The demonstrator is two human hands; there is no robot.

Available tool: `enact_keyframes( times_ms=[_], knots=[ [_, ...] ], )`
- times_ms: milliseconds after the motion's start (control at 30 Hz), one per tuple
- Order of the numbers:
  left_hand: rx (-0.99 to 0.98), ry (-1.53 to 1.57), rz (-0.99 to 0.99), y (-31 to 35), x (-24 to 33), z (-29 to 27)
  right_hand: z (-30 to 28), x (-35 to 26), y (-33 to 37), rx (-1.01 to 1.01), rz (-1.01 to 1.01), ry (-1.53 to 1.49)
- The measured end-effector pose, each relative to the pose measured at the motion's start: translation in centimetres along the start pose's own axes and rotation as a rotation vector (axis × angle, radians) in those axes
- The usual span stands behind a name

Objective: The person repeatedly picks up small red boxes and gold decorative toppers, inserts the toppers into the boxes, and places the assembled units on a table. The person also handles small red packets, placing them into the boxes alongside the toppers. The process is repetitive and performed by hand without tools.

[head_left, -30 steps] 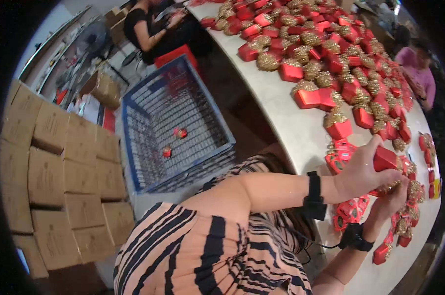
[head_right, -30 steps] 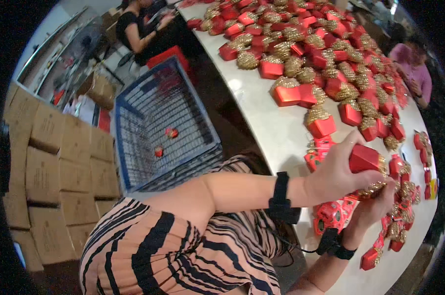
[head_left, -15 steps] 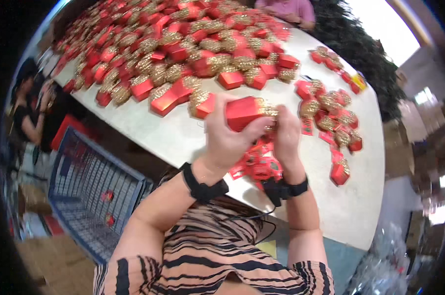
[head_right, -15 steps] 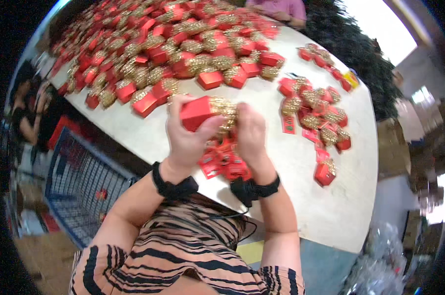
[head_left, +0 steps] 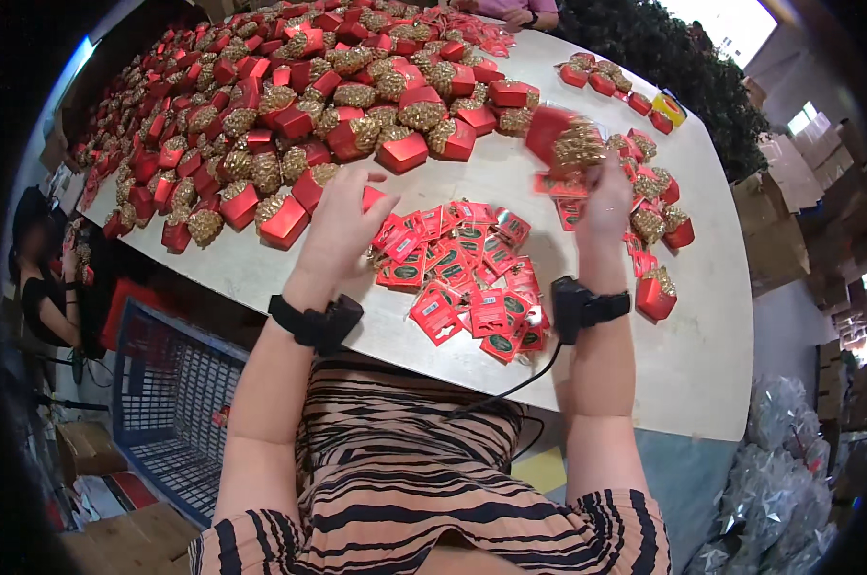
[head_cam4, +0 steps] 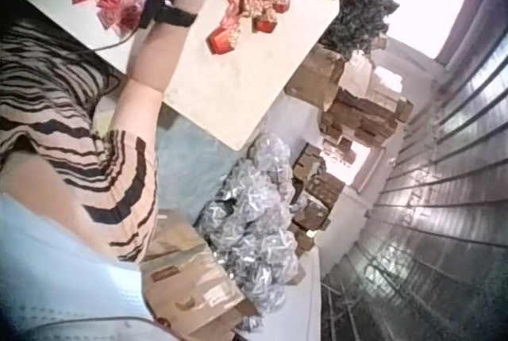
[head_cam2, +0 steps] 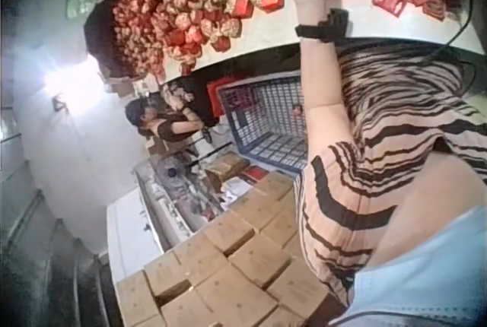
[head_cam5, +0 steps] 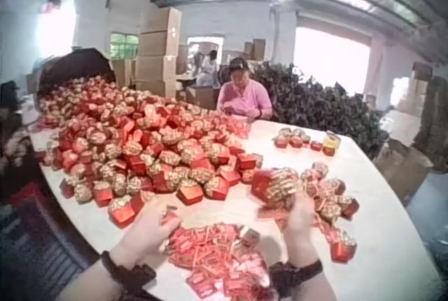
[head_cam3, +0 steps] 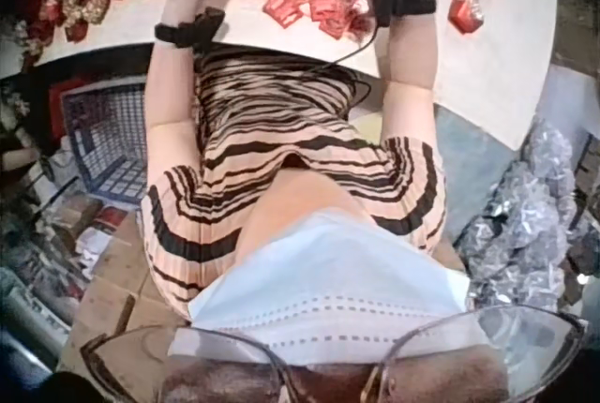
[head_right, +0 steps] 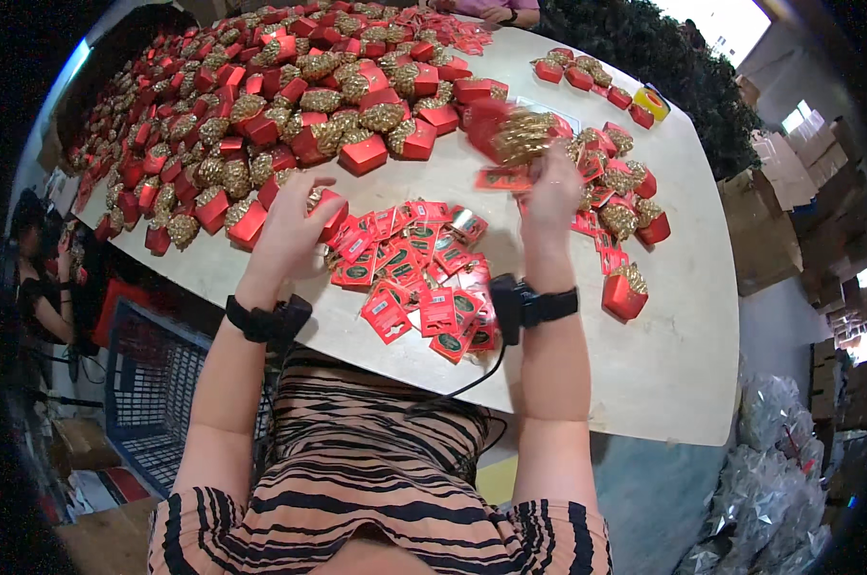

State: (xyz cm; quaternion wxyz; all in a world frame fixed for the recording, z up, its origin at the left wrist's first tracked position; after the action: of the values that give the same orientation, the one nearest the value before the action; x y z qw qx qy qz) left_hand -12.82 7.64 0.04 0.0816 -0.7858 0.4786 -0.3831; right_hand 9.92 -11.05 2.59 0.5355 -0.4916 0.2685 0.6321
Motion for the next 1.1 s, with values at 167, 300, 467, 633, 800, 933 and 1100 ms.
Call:
enact_keyframes(
  times_ms=[167, 300, 467, 633, 800, 933, 1100],
  knots=[
    [-0.160, -0.199, 0.068, 0.9, -1.8, 0.7, -7.9, 1.0, -6.6, 0.001, -0.235, 0.450],
    [-0.220, -0.344, 0.120, 0.5, -1.1, 1.0, -10.2, 2.5, -7.4, 0.003, -0.522, 1.141],
    [-0.260, -0.357, 0.051, -0.1, -2.1, 0.9, -6.5, 2.1, -4.9, -0.565, -0.308, 1.118],
    [-0.231, -0.369, 0.060, -0.4, -1.9, 1.2, -3.6, 4.3, -0.9, -0.920, -0.241, 1.400],
    [-0.090, -0.195, 0.218, -0.9, 0.7, 2.8, -2.4, 3.6, -1.0, -0.915, -0.113, 1.314],
    [-0.271, -0.017, 0.254, -1.4, 4.6, 4.8, -2.5, 5.0, -0.3, -0.941, -0.336, 1.188],
    [-0.325, 0.241, 0.131, -1.6, 6.0, 7.3, -1.7, 3.6, -0.4, -0.842, -0.212, 0.974]
  ],
)
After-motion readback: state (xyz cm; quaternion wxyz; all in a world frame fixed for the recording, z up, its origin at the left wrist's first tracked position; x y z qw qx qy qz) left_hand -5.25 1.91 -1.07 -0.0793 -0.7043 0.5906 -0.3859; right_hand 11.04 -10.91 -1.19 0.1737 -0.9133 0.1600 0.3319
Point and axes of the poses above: each hand's wrist, its own y-axis away from the middle knuckle, its own z-axis out of the palm, x = y × z, the point moved 1 cm from there along -y, towards the middle knuckle, and after that the axes turned 1 degree about x, right-handed, at the moved point
